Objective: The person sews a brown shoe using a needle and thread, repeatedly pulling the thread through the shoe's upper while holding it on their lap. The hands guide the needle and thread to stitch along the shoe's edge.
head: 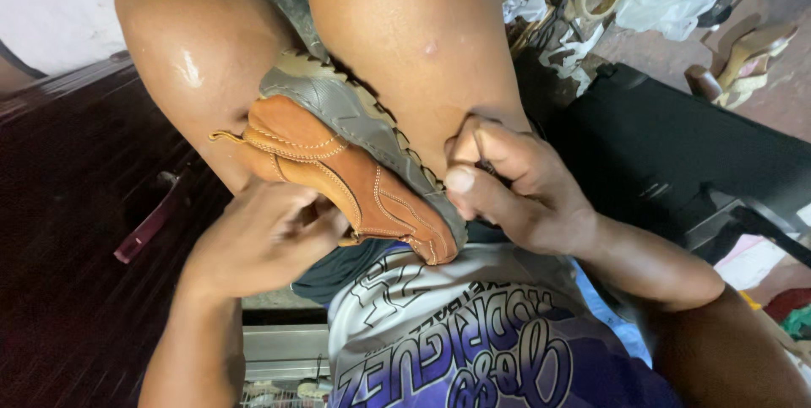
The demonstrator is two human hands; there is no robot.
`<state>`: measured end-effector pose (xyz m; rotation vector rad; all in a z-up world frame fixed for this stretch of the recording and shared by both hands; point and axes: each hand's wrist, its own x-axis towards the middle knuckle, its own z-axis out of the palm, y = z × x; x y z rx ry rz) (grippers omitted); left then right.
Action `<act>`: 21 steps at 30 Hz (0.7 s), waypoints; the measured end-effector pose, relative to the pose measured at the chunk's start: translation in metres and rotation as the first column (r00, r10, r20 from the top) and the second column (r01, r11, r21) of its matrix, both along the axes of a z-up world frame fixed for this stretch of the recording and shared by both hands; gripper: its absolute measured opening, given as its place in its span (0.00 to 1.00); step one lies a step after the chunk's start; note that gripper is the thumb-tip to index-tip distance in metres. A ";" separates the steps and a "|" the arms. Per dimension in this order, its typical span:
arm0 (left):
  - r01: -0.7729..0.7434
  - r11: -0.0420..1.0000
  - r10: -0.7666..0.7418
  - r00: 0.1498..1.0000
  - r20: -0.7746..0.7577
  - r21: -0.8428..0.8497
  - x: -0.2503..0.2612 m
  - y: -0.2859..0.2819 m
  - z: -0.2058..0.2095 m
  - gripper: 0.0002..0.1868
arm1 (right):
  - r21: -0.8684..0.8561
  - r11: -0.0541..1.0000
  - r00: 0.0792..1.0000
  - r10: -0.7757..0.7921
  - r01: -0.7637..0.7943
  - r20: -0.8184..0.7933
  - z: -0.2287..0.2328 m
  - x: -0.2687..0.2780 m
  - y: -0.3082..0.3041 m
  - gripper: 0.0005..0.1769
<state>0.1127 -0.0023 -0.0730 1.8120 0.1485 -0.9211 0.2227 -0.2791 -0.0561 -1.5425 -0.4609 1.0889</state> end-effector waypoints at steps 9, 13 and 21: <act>-0.126 0.987 0.106 0.978 0.181 0.098 -0.001 -0.029 0.014 0.15 | 0.017 0.985 0.851 -0.157 0.172 0.502 -0.009 -0.003 -0.037 0.12; -0.142 0.989 0.136 0.980 0.144 0.030 -0.001 -0.026 0.014 0.13 | -0.140 0.990 0.823 0.076 0.004 0.563 -0.008 -0.016 -0.041 0.10; -0.164 0.987 0.161 0.972 0.172 0.003 -0.004 -0.025 0.010 0.14 | -0.205 0.970 0.797 0.229 -0.134 0.559 -0.001 -0.022 -0.018 0.19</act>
